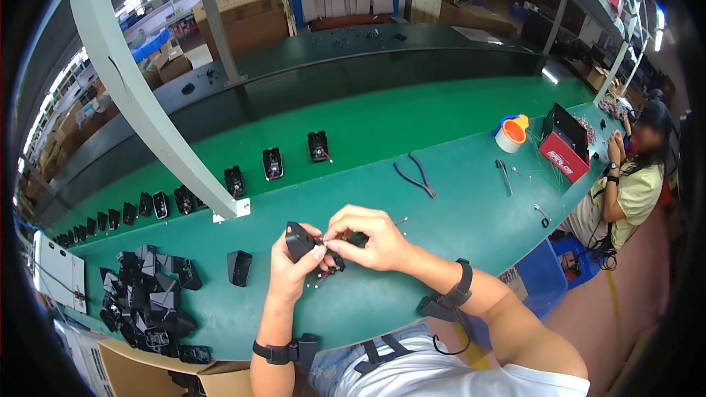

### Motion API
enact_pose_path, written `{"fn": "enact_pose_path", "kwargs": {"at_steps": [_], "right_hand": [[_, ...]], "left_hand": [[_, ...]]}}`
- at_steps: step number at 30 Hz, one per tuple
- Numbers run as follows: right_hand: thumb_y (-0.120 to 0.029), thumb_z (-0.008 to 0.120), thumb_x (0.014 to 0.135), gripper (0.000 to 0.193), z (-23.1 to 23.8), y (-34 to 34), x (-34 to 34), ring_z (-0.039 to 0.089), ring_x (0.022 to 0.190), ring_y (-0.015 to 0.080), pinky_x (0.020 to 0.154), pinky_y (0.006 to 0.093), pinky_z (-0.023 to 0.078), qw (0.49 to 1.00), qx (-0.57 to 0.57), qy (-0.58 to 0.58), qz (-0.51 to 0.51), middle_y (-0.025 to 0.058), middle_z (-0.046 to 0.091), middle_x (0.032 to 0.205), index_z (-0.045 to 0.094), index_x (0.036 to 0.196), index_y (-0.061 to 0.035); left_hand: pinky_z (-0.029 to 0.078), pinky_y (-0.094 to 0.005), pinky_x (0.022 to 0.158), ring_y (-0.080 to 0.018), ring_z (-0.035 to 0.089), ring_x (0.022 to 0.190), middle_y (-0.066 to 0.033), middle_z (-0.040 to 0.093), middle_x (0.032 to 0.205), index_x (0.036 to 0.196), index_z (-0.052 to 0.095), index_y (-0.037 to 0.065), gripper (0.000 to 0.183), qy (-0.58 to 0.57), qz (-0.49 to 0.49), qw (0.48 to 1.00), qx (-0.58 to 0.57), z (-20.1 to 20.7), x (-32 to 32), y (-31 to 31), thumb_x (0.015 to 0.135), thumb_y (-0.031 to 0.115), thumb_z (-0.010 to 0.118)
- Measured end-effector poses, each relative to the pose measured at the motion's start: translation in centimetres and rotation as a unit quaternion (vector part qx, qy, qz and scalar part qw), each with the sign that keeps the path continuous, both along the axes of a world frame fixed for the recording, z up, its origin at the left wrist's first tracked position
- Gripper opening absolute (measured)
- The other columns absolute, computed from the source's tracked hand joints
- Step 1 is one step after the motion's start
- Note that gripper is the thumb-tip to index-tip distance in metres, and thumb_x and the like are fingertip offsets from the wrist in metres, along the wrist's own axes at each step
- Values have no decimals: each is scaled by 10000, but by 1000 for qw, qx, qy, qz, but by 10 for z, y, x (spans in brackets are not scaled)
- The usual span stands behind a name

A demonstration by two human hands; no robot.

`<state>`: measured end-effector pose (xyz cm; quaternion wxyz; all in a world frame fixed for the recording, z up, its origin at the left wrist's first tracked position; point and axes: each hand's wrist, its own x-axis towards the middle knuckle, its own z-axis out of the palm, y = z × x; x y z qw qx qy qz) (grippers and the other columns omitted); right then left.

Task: The person assembles small black electronic devices at a green workbench. They pick up a device, insert a small circuit board with wires, and place the assembled unit on the table. This process is repeated for multiple units throughout the clip.

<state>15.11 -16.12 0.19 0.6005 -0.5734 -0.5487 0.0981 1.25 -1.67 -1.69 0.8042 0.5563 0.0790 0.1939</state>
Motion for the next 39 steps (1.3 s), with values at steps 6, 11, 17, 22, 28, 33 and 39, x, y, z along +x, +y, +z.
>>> {"fn": "enact_pose_path", "kwargs": {"at_steps": [6,11,17,22,28,33,39], "right_hand": [[-78,694,932,104,-6,-5,10,614,930,122,791,268,529,965,7,259,52,60,642,1031,669,986,7],[-59,688,936,102,-6,-5,7,609,932,114,815,268,529,962,-2,261,74,56,627,1028,656,996,18],[-82,677,942,106,-5,-4,5,606,884,111,790,262,518,975,2,217,45,56,612,1008,648,978,13],[-54,691,910,86,-2,-2,5,617,817,123,715,260,529,995,-12,100,7,80,631,965,650,942,15],[-9,730,847,110,3,-3,5,648,785,157,678,265,548,997,-7,-66,-31,107,649,967,666,935,6],[5,737,840,117,4,-3,5,663,815,168,649,275,573,996,4,-82,-41,117,650,986,666,933,9],[4,738,824,101,1,-5,9,643,778,147,636,260,539,997,12,-71,-19,118,661,1005,676,905,4]], "left_hand": [[489,-245,569,-129,553,617,-111,628,851,1214,442,53,475,-7,6,1000,22,-1,4,5,926,350,676],[545,-327,725,-176,624,850,-148,555,1174,1540,213,77,737,-31,-40,998,35,1,6,0,927,154,615],[539,-259,659,-121,631,858,-113,611,1129,1532,275,68,790,27,3,998,63,11,5,-7,879,80,720],[547,-294,796,-154,610,1056,-79,601,1233,1438,454,52,759,5,26,980,198,7,5,-5,777,119,821],[552,-366,921,-268,694,1084,-192,677,1197,1395,535,24,772,-28,160,873,459,8,8,-5,687,96,833],[565,-318,803,-224,704,952,-168,683,1164,1408,534,33,730,26,119,901,417,8,5,-5,705,40,731],[544,-256,742,-151,668,855,-83,670,1145,1335,570,29,595,-70,45,963,256,0,6,-2,748,14,666]]}}
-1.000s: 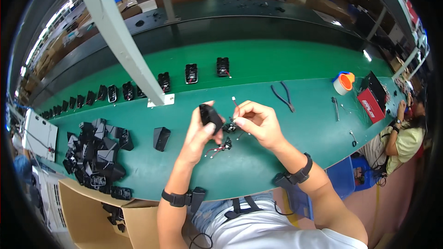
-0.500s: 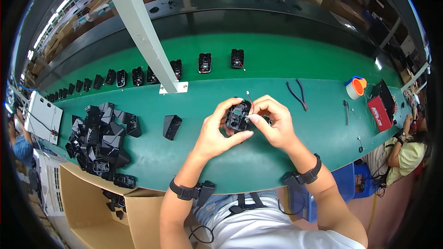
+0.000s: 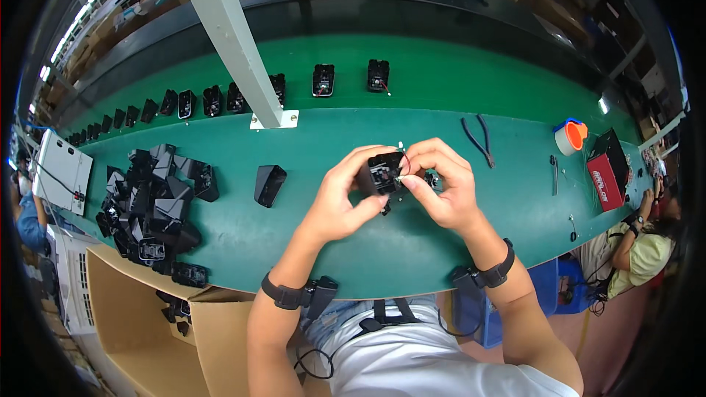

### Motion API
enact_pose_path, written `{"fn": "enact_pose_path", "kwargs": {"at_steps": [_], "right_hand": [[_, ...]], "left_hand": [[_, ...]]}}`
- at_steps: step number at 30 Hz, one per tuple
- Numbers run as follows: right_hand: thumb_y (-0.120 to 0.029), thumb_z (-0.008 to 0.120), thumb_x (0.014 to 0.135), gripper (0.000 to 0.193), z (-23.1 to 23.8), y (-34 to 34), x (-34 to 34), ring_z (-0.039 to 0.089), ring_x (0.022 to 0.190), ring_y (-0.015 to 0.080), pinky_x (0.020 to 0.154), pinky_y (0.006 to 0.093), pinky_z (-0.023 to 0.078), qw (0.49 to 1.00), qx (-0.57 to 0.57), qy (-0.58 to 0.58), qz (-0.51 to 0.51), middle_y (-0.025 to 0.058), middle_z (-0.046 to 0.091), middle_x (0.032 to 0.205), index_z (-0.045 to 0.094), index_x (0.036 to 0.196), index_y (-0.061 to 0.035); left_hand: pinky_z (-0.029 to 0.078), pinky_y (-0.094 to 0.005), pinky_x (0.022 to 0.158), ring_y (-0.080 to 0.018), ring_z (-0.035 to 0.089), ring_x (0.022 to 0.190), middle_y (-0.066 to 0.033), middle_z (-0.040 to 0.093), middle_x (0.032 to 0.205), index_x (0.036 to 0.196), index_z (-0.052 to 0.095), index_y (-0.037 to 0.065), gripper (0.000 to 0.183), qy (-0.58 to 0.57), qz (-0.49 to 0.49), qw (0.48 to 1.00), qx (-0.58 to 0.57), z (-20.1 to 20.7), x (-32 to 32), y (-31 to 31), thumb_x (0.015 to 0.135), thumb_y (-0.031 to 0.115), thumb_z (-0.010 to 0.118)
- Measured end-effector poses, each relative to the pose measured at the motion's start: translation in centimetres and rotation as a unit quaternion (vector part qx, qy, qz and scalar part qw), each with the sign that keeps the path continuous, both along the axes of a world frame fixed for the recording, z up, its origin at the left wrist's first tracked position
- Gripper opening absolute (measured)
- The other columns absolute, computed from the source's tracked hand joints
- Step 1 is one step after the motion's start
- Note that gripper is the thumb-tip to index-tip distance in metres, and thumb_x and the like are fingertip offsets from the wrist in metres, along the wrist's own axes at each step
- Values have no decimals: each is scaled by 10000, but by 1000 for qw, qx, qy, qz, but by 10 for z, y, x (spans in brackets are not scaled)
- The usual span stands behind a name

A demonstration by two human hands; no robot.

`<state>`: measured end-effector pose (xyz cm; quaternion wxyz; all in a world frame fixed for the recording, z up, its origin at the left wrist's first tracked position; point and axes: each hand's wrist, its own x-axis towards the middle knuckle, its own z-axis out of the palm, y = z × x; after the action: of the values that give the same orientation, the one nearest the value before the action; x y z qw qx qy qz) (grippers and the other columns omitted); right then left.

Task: The person assembles small black electronic devices at a green workbench. They pick up a device, insert a small circuit board with wires, and place the assembled unit on the table. This process is repeated for multiple units throughout the clip.

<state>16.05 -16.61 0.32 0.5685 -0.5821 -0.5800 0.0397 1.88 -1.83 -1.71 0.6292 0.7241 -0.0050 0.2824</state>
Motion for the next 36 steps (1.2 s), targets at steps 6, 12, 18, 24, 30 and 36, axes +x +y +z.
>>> {"fn": "enact_pose_path", "kwargs": {"at_steps": [6,12,18,24,30,36], "right_hand": [[-4,739,818,93,8,-2,-6,636,788,138,660,271,531,999,29,21,35,123,657,1039,684,893,-7],[2,726,837,99,6,-3,-13,626,805,129,666,260,525,999,43,19,-9,135,637,1069,657,907,9],[-21,712,870,93,0,0,-10,624,853,140,712,263,525,988,68,108,-84,142,607,1114,636,909,16],[-38,714,865,93,-7,1,-13,619,962,201,735,295,513,985,53,94,-136,144,605,1131,638,909,-6],[-54,715,864,106,-10,1,-17,612,987,219,757,307,499,980,37,129,-148,143,608,1134,631,919,-21],[-75,708,881,100,-17,4,-24,611,993,206,773,303,509,974,21,181,-137,138,601,1157,630,914,-21]], "left_hand": [[568,-345,825,-221,676,988,-136,645,1149,1307,514,-61,704,81,-184,949,-242,3,-11,17,785,382,677],[571,-372,891,-241,660,1063,-146,631,1209,1366,488,-51,687,81,-166,954,-235,3,-11,18,848,319,745],[499,-401,1034,-299,623,1215,-193,618,1345,1318,622,8,608,-52,-2,998,44,4,0,5,735,-32,790],[505,-390,1029,-330,629,1220,-201,632,1332,1268,672,41,599,-76,63,992,78,-1,7,-6,690,-71,784],[535,-375,991,-335,642,1199,-208,627,1335,1250,685,49,619,-90,115,976,163,3,7,-13,660,-108,791],[551,-377,967,-328,647,1190,-204,629,1333,1250,688,57,592,-70,105,973,191,2,8,-15,685,-83,798]]}}
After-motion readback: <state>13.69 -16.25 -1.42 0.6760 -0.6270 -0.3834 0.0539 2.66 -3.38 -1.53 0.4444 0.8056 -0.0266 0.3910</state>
